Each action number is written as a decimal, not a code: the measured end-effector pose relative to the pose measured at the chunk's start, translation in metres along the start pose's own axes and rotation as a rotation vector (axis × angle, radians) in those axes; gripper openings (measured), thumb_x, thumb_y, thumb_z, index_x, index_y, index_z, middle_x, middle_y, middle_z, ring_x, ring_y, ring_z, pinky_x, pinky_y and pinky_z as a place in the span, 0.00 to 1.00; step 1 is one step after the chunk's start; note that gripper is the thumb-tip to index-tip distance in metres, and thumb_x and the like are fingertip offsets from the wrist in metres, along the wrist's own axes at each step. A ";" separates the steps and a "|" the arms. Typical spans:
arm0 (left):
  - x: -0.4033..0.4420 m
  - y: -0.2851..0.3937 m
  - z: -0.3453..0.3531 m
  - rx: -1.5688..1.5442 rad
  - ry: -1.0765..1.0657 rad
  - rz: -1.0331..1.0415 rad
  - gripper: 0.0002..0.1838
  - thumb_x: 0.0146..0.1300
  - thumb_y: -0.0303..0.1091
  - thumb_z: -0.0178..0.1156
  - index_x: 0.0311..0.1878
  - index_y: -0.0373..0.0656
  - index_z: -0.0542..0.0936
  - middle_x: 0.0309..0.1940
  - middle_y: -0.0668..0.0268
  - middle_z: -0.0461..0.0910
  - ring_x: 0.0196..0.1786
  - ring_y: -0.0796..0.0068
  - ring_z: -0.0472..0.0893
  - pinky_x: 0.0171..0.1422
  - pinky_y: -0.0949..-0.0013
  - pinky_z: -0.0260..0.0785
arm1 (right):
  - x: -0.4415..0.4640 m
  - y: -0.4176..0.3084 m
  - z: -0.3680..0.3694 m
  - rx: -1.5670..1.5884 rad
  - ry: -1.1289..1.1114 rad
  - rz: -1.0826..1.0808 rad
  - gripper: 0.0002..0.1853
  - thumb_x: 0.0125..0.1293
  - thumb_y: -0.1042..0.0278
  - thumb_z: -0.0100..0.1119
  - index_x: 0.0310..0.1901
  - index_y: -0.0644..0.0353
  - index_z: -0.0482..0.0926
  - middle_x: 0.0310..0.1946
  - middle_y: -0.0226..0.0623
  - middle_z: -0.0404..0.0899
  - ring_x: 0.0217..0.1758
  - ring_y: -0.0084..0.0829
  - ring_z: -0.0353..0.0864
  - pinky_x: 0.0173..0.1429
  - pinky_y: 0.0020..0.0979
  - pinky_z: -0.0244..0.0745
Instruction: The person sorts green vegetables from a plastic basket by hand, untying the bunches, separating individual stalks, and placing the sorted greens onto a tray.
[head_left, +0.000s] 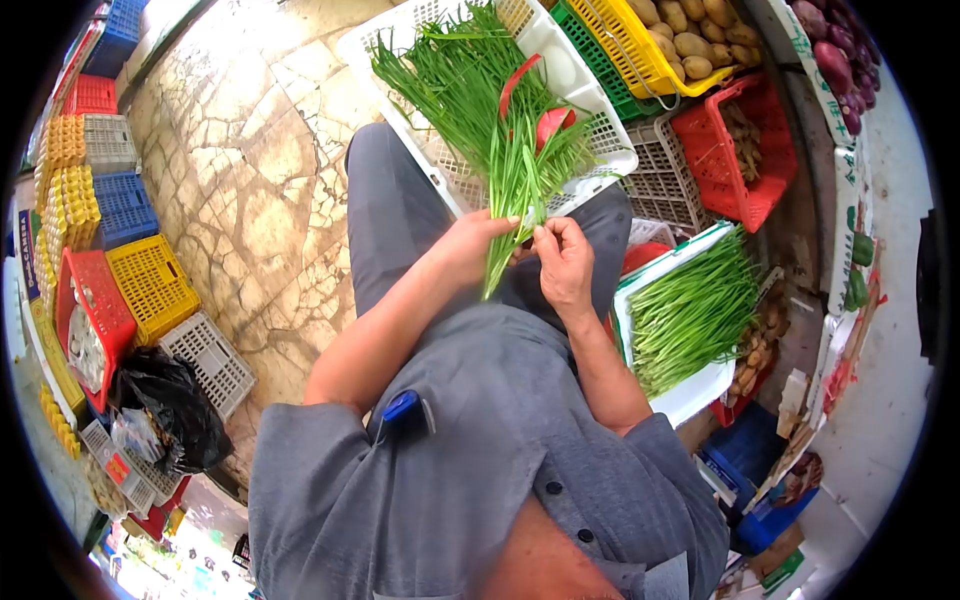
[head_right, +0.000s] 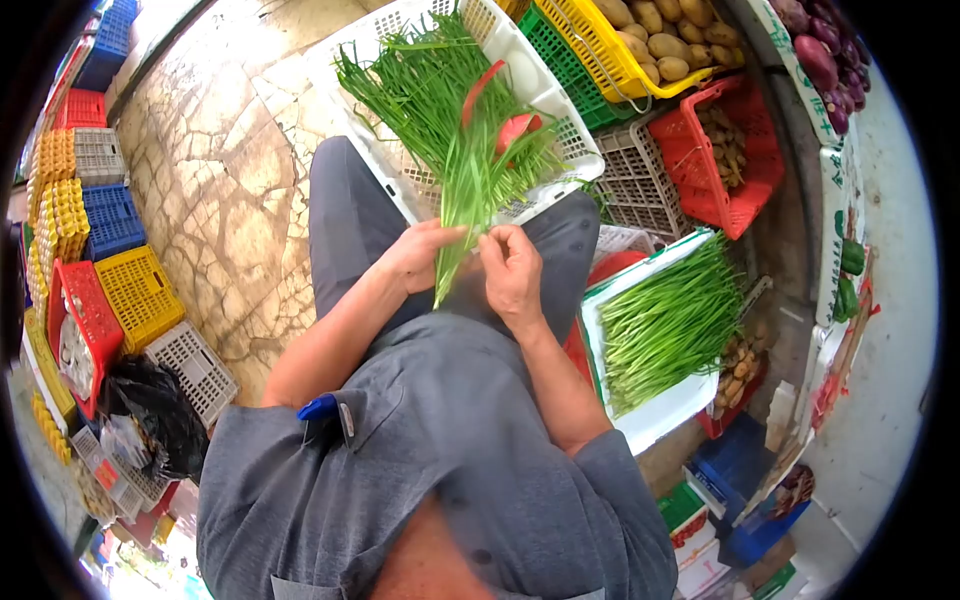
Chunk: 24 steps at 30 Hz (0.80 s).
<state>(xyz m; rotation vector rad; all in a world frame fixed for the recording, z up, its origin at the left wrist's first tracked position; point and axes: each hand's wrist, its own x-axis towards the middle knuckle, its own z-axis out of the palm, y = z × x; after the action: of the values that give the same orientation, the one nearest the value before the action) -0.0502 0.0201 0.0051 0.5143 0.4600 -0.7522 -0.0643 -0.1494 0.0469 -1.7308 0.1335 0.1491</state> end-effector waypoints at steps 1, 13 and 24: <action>0.002 0.000 -0.001 0.018 0.003 -0.011 0.15 0.74 0.31 0.57 0.59 0.34 0.76 0.48 0.58 0.83 0.44 0.63 0.85 0.50 0.60 0.81 | -0.001 0.001 -0.001 0.001 0.009 0.005 0.06 0.72 0.72 0.61 0.39 0.65 0.77 0.28 0.21 0.74 0.29 0.11 0.67 0.32 0.20 0.65; 0.001 0.006 0.010 0.035 0.038 -0.038 0.10 0.73 0.28 0.54 0.54 0.35 0.75 0.40 0.57 0.82 0.37 0.63 0.84 0.38 0.60 0.80 | -0.004 0.000 -0.005 0.027 0.096 -0.088 0.05 0.72 0.73 0.62 0.40 0.64 0.78 0.29 0.24 0.77 0.29 0.12 0.70 0.34 0.18 0.68; 0.016 -0.003 -0.001 -0.016 -0.102 -0.009 0.17 0.74 0.34 0.57 0.62 0.38 0.75 0.51 0.58 0.81 0.53 0.62 0.83 0.57 0.58 0.79 | 0.001 -0.001 -0.015 0.414 0.040 0.059 0.07 0.71 0.77 0.61 0.48 0.67 0.76 0.32 0.31 0.82 0.29 0.16 0.75 0.35 0.19 0.72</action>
<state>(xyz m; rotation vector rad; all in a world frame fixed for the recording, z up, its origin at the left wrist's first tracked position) -0.0424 0.0108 -0.0056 0.4566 0.3735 -0.7791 -0.0628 -0.1636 0.0499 -1.3178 0.2281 0.1204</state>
